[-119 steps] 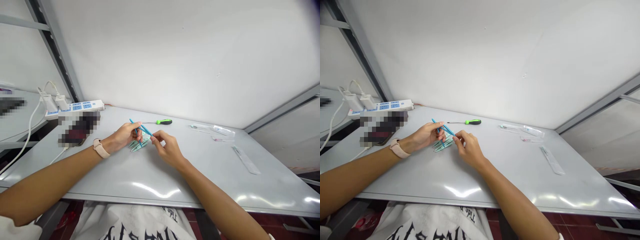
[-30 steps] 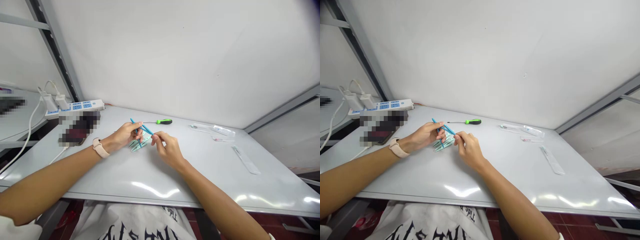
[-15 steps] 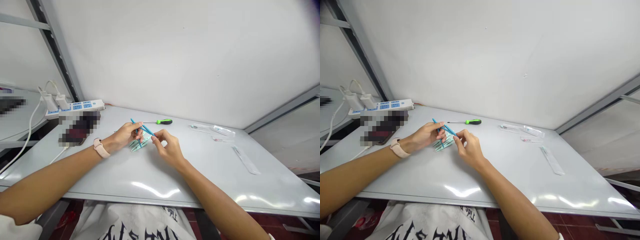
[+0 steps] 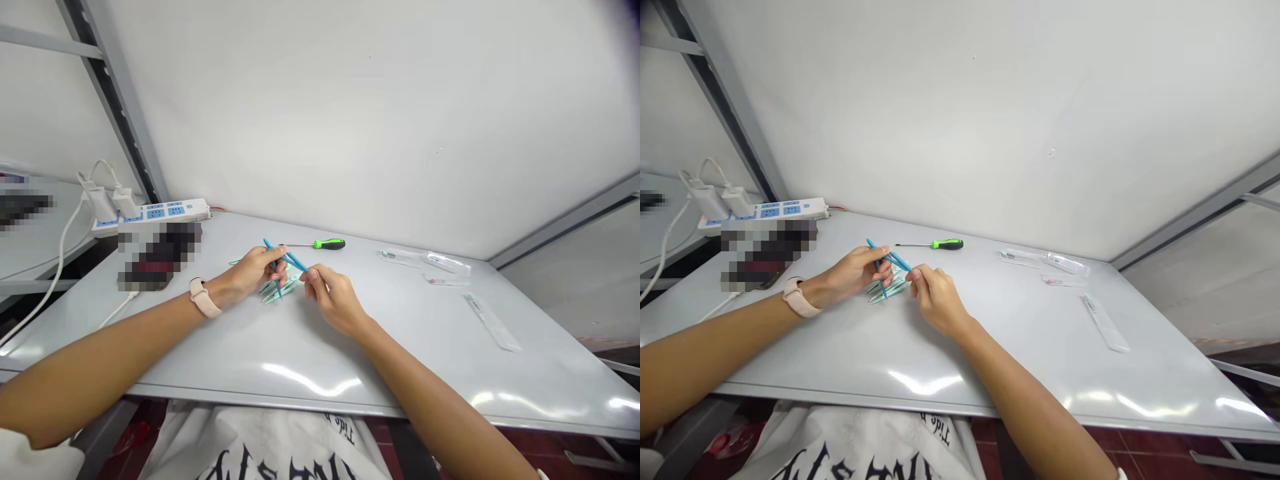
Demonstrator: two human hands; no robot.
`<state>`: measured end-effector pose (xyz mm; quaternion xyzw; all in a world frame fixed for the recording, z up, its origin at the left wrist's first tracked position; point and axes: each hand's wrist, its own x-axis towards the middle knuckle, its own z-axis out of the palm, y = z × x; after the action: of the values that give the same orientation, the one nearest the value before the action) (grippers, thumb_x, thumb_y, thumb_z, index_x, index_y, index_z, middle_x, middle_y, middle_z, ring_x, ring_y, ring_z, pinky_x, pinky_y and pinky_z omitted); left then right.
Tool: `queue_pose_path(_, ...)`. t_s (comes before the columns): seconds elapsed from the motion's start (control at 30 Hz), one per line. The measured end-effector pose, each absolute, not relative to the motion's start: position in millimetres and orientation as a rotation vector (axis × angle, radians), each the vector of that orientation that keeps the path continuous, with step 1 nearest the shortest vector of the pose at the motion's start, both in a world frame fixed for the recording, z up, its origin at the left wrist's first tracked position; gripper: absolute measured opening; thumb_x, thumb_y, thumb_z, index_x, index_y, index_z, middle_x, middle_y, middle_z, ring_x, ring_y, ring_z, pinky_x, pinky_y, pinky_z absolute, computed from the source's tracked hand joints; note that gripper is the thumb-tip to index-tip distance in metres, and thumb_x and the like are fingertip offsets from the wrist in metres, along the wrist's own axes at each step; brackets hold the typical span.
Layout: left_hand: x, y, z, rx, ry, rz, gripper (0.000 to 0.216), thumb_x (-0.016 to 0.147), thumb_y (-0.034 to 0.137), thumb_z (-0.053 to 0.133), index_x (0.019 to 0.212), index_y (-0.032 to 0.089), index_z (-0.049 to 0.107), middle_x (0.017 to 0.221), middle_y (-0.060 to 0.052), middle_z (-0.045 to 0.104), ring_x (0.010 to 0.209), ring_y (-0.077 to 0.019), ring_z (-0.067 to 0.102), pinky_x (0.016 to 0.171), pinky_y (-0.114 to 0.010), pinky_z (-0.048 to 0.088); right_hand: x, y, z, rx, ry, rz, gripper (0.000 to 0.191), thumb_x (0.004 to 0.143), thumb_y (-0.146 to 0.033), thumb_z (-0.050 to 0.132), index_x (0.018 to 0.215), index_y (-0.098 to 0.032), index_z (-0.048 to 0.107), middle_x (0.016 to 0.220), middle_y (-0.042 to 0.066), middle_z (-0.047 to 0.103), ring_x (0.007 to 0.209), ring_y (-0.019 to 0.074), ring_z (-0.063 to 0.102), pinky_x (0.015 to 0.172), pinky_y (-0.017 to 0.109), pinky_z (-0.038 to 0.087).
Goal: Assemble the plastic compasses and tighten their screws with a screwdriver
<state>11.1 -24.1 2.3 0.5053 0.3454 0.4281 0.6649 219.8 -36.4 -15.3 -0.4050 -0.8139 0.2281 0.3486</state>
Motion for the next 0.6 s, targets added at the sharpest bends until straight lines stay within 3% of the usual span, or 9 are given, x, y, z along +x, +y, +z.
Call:
queue_pose_path(0.23,10.7,-22.2,1.6,1.116,0.78,0.983,0.047,0.095,0.043,0.059,0.057,0.018,0.053,0.053,0.0,0.042,0.059,-0.0176,0.056,0.068,-0.03,0.048,218.2,-36.0,-15.7,-1.017,-1.964,0.523,0.013,0.096,-0.034,0.057,0.092,-0.022,0.058,0.073,0.001,0.067,0.062,0.0157,0.06,0.061,0.03,0.045)
queue_pose_path(0.6,11.3,-23.9,2.0,1.185,0.785,0.958,0.051,0.094,0.05,0.06,0.054,0.019,0.052,0.052,0.0,0.041,0.06,-0.018,0.055,0.069,-0.031,0.048,220.2,-36.3,-17.5,-1.017,-2.077,0.507,0.032,0.106,-0.035,0.038,0.086,-0.023,0.061,0.071,0.001,0.067,0.065,0.0171,0.056,0.067,0.032,0.044)
